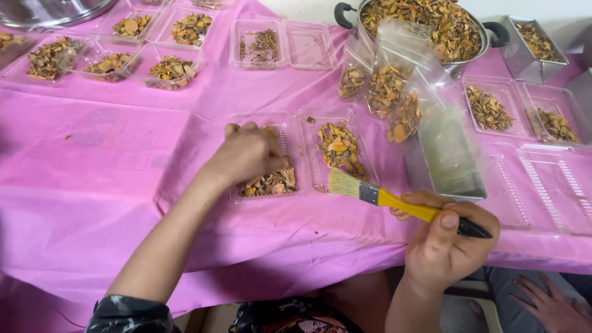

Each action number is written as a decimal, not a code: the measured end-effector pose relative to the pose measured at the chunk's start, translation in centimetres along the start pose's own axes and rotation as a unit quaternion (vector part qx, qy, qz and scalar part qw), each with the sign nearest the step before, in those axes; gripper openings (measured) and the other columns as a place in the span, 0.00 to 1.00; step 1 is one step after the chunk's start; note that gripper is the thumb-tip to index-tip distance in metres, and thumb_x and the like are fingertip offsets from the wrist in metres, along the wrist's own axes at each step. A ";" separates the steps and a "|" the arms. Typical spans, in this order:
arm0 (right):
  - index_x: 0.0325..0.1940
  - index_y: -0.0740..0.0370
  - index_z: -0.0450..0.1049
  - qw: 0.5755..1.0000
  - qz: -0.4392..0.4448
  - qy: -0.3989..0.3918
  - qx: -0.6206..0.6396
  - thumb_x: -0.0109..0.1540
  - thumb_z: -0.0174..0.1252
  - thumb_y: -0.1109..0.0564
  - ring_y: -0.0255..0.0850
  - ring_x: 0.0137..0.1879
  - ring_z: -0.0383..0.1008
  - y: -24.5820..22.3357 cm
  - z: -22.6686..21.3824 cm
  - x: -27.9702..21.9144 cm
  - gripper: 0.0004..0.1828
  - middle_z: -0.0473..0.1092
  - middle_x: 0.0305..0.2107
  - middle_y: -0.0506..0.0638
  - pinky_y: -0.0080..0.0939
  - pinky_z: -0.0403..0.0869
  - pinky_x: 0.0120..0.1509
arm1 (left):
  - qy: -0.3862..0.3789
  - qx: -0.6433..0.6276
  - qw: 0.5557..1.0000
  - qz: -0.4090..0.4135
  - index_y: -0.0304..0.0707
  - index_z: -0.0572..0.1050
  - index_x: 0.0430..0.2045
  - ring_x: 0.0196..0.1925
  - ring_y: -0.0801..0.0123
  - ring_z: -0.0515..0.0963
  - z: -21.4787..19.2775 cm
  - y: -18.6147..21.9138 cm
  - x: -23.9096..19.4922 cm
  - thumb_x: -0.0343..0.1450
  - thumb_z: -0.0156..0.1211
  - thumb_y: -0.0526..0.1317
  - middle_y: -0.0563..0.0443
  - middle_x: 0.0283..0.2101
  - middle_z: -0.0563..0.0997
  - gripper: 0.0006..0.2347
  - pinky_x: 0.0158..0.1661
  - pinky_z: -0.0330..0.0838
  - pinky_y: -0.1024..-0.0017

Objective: The person sorts dried tea leaves and flowers into plastic bags and containers by hand and uses a brush to sweep loose fragments together on the table.

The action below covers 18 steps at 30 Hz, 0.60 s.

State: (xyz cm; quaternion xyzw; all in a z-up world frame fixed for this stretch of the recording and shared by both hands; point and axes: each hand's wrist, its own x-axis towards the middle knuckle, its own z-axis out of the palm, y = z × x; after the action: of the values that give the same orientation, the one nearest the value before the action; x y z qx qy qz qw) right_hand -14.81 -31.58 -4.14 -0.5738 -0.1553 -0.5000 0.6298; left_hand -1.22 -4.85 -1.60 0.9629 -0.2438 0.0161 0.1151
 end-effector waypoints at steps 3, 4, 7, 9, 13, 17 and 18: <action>0.49 0.61 0.57 1.000 -0.011 0.003 0.005 0.71 0.53 0.49 0.54 0.21 0.71 0.0 -0.4 -0.3 0.16 0.70 0.32 0.73 0.47 0.77 0.27 | -0.066 0.034 0.997 -0.027 0.60 0.86 0.26 0.52 0.54 0.72 0.2 2.1 -0.5 0.66 0.64 0.60 0.54 0.37 0.79 0.12 0.51 0.55 0.51; 0.49 0.61 0.56 1.000 -0.006 -0.001 0.006 0.71 0.52 0.50 0.54 0.25 0.73 -0.1 -0.5 -0.4 0.16 0.70 0.32 0.73 0.47 0.78 0.27 | -0.060 0.044 0.997 -0.032 0.58 0.85 0.25 0.54 0.55 0.70 0.8 2.1 -0.4 0.63 0.66 0.61 0.52 0.38 0.78 0.14 0.52 0.55 0.48; 0.49 0.62 0.56 1.000 -0.005 -0.003 0.001 0.71 0.52 0.49 0.54 0.30 0.76 -0.2 -0.5 -0.2 0.16 0.69 0.30 0.73 0.46 0.78 0.27 | -0.047 0.029 0.998 -0.036 0.60 0.83 0.25 0.56 0.59 0.69 1.4 2.0 -0.6 0.60 0.69 0.59 0.57 0.39 0.77 0.11 0.51 0.55 0.49; 0.49 0.62 0.57 1.000 -0.012 -0.002 -0.002 0.71 0.52 0.49 0.54 0.30 0.76 -0.1 -0.4 0.1 0.17 0.68 0.28 0.72 0.46 0.79 0.27 | -0.037 0.007 0.999 -0.037 0.64 0.81 0.26 0.56 0.62 0.70 1.2 2.1 -1.1 0.61 0.70 0.56 0.64 0.39 0.78 0.08 0.49 0.55 0.54; 0.50 0.61 0.57 1.000 0.000 -0.020 -0.023 0.72 0.51 0.50 0.54 0.28 0.76 0.1 -0.1 -0.2 0.14 0.71 0.31 0.72 0.45 0.77 0.29 | -0.001 -0.112 0.993 -0.032 0.57 0.81 0.22 0.45 0.68 0.77 1.5 1.1 -1.6 0.63 0.64 0.46 0.68 0.32 0.83 0.02 0.48 0.60 0.61; 0.47 0.62 0.57 0.998 0.025 -0.035 -0.039 0.71 0.50 0.50 0.55 0.28 0.77 -0.1 0.0 -0.5 0.14 0.72 0.31 0.72 0.46 0.79 0.28 | 0.040 -0.436 0.895 -0.085 0.45 0.82 0.24 0.28 0.83 0.76 1.0 0.8 -2.7 0.66 0.71 0.36 0.61 0.26 0.83 0.03 0.32 0.69 0.80; 0.47 0.62 0.57 0.998 0.027 -0.036 -0.040 0.71 0.50 0.50 0.55 0.28 0.77 -0.3 0.3 -0.6 0.14 0.72 0.31 0.72 0.46 0.79 0.28 | 0.038 -0.437 0.894 -0.087 0.45 0.82 0.24 0.28 0.83 0.76 1.6 0.6 -2.7 0.66 0.71 0.36 0.61 0.26 0.83 0.03 0.32 0.69 0.80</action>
State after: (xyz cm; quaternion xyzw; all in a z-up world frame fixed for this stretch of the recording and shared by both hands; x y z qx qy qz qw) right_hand -15.22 -30.99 -4.35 -0.6201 -0.1418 -0.4674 0.6139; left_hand -3.89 -4.48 -3.24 0.8313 -0.1373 -0.0653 0.5347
